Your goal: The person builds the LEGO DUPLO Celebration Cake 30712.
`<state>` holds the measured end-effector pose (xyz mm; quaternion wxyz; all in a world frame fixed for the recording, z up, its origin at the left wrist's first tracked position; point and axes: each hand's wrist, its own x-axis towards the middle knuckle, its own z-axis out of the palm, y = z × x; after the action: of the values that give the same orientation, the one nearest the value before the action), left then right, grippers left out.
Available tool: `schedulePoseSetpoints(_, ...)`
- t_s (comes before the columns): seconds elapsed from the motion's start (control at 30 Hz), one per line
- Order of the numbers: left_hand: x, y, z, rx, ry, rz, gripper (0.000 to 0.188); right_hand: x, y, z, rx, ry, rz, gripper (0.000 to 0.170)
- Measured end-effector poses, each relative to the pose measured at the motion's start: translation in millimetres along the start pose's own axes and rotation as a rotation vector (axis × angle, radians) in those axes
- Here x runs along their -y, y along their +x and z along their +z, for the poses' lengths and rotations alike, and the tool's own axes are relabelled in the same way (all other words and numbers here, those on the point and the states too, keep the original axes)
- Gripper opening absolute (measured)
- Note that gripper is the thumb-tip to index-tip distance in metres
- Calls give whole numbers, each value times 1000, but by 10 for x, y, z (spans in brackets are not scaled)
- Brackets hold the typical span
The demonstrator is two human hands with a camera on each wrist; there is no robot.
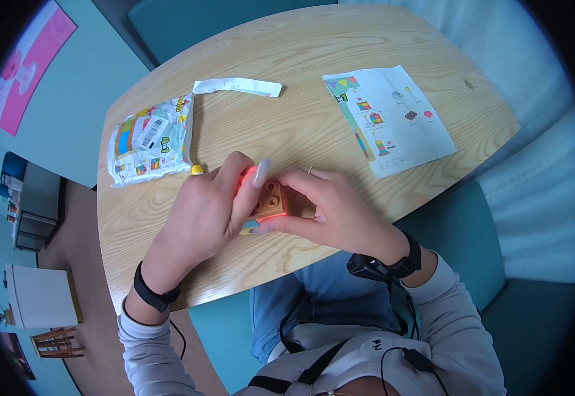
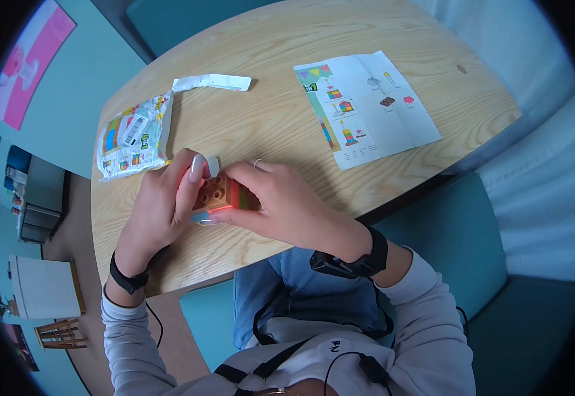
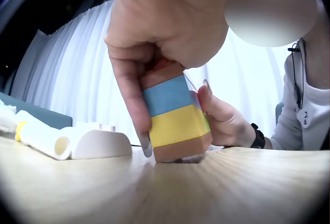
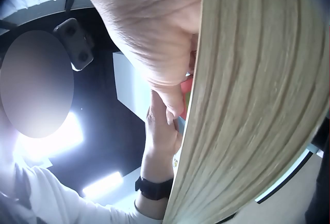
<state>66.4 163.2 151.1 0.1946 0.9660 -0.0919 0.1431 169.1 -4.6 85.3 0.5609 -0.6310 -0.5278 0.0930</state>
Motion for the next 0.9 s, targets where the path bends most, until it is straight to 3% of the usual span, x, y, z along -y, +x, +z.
schedulePoseSetpoints(0.07, 4, -32, 15, 61, -52, -87, 28, -25, -5, 5, -5, 54, -11, 45)
schedulePoseSetpoints(0.4, 5, -28, -49, 118, -23, -56, 28, -15, -13, -24, 3, 40, 25, 47)
schedulePoseSetpoints(0.67, -63, -45, -63, 91, 335, 77, 28, -46, -34, 14, 6, 83, 51, 45)
schedulePoseSetpoints(0.8, -115, -59, -20, 75, 469, 160, 29, 1, -14, -27, 45, -38, 22, 41)
schedulePoseSetpoints(0.9, -144, -69, -31, 119, 419, 71, 34, -2, -16, -16, -1, -8, -23, 40)
